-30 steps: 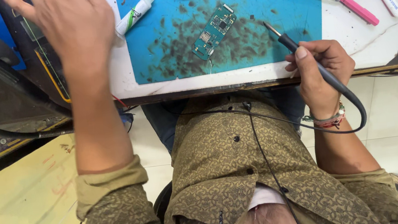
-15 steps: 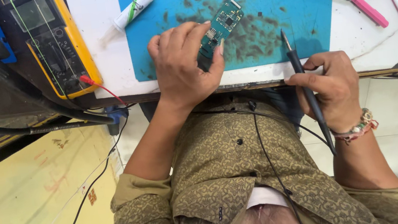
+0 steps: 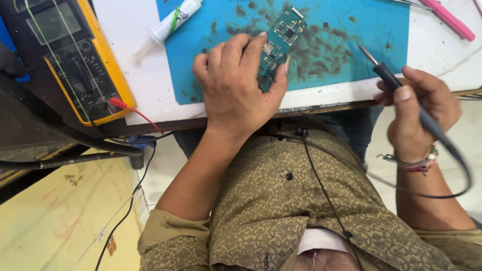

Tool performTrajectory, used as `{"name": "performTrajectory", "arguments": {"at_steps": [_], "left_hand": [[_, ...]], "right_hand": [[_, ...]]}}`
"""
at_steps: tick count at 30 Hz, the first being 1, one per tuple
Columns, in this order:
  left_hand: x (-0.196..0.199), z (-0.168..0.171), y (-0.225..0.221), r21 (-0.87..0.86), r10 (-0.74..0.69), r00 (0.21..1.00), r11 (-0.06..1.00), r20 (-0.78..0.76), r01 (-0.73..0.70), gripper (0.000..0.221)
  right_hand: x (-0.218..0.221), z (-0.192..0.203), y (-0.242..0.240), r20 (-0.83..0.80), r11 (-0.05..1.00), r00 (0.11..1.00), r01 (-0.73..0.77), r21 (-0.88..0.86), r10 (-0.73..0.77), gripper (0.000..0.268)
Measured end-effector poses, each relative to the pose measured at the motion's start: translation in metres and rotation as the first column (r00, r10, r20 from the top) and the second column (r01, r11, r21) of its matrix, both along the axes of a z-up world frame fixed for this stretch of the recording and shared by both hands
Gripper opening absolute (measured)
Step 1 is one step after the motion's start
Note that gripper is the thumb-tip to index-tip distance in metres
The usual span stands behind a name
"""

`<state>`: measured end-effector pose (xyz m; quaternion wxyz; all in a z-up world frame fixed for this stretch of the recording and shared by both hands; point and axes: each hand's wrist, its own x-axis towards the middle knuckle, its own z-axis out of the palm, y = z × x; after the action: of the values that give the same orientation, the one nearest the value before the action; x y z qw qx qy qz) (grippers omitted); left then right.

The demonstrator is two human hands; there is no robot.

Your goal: The person solders components onto a circuit board, cleans the surface with a small brush and cloth, and handles a small metal component with tweezers.

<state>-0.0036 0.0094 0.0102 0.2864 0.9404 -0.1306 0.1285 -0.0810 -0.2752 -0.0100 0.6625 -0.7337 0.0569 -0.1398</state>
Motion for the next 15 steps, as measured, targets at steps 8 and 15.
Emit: {"name": "performTrajectory", "arguments": {"at_steps": [8,15], "left_hand": [[0.001,-0.001,-0.001,0.018,0.003,0.999,1.000,-0.034,-0.002,0.045],[0.004,0.001,-0.001,0.025,0.002,0.998,1.000,-0.067,0.000,0.043]], "right_hand": [[0.038,-0.001,0.046,-0.004,0.931,0.990,-0.131,-0.340,0.138,0.020],[0.047,-0.005,0.044,-0.057,0.945,0.983,-0.186,-0.271,0.177,0.017]]}}
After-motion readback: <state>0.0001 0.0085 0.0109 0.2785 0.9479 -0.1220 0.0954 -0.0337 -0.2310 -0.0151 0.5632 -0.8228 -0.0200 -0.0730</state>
